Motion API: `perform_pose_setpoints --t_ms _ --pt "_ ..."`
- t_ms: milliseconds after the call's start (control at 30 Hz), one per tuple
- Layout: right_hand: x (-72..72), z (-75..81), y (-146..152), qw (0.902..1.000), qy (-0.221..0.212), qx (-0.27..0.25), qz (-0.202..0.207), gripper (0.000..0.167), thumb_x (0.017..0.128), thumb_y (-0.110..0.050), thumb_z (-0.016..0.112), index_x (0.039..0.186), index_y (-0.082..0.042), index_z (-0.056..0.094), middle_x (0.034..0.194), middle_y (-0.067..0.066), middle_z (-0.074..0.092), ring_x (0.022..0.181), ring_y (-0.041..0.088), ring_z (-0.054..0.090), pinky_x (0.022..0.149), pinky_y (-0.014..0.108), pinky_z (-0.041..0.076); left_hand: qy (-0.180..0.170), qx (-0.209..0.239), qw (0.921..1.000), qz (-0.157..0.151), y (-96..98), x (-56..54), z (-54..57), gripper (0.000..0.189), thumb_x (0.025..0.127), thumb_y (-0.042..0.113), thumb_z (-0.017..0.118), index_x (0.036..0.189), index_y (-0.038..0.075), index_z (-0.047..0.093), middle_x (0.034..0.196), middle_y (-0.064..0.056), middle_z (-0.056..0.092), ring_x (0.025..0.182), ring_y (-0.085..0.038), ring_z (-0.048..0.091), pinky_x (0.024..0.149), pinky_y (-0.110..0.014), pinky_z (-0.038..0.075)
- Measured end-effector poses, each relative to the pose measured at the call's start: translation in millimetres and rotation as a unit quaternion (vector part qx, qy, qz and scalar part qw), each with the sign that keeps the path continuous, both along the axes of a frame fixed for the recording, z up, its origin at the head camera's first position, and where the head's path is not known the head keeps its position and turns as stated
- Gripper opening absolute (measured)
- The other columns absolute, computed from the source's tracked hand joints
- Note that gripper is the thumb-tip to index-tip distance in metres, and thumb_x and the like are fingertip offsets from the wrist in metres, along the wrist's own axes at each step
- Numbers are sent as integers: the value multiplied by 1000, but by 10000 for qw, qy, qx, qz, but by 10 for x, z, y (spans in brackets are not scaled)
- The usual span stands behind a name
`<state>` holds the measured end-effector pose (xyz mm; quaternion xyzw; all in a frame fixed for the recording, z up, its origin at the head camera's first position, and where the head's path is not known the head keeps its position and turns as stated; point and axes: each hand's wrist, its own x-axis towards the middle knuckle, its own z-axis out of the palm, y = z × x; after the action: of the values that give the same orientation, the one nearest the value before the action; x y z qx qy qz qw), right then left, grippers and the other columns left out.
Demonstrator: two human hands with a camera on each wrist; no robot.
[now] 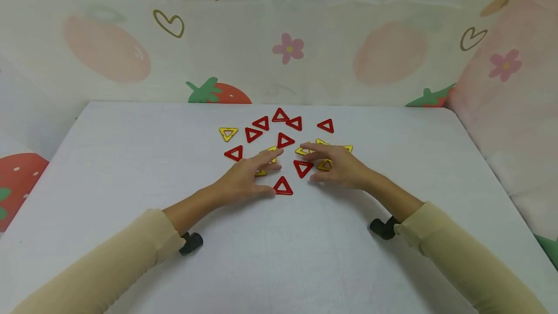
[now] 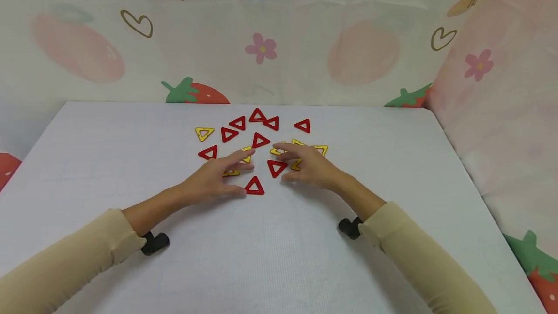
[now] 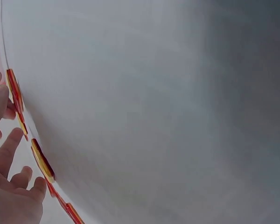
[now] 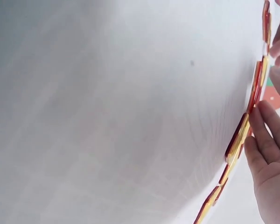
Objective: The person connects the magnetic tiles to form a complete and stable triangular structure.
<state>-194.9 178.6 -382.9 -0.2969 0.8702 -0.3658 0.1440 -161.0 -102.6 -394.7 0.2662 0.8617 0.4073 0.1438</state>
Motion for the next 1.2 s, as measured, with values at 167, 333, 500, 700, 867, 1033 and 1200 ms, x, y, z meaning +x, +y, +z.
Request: perform_pose_setpoints --t_ms 167,333,500,700,867,1033,1200 --pt "-12 -9 -24 9997 169 123 80 70 85 -8 78 148 -12 47 127 4 68 121 22 60 99 43 49 35 -61 10000 17 11 -2 5 85 84 18 82 155 20 35 133 0 64 146 -18 32 115 -53 28" --pt "-8 -1 -62 9994 249 104 222 68 86 -6 77 147 -9 48 125 5 69 124 24 58 101 47 46 46 -50 10000 12 20 -8 -2 83 83 16 82 154 18 37 130 -1 66 141 -19 40 112 -49 35" --pt "5 5 -96 9994 217 67 261 66 86 -2 75 146 -7 49 123 5 70 125 25 57 102 48 45 -19 -89 10000 38 29 -15 -7 81 83 14 82 153 18 40 128 -1 67 140 -17 41 112 -47 36" --pt "11 -10 -111 9996 154 63 235 64 87 -1 74 145 -7 49 119 4 71 119 23 62 102 46 47 -12 -226 9997 61 29 -16 -3 81 83 15 82 153 17 40 127 0 68 143 -17 37 113 -47 35" --pt "16 -33 -119 9996 119 24 264 62 87 2 73 144 -8 51 118 3 71 117 20 63 102 41 48 -48 -286 9995 113 30 -4 9 81 83 15 82 153 18 40 127 0 68 141 -17 41 110 -45 39" --pt "29 -34 -129 9990 228 74 374 60 87 2 73 142 -7 52 119 5 71 117 21 63 102 40 48 -58 -331 9994 126 28 -2 4 80 83 14 82 152 18 41 127 1 68 140 -17 43 109 -44 41" --pt "48 -20 -148 9984 279 192 442 56 87 2 73 139 -6 55 118 5 71 114 21 65 100 40 49 -21 -283 9996 77 23 -5 -3 76 83 14 82 150 17 45 126 0 68 136 -17 48 109 -43 41"
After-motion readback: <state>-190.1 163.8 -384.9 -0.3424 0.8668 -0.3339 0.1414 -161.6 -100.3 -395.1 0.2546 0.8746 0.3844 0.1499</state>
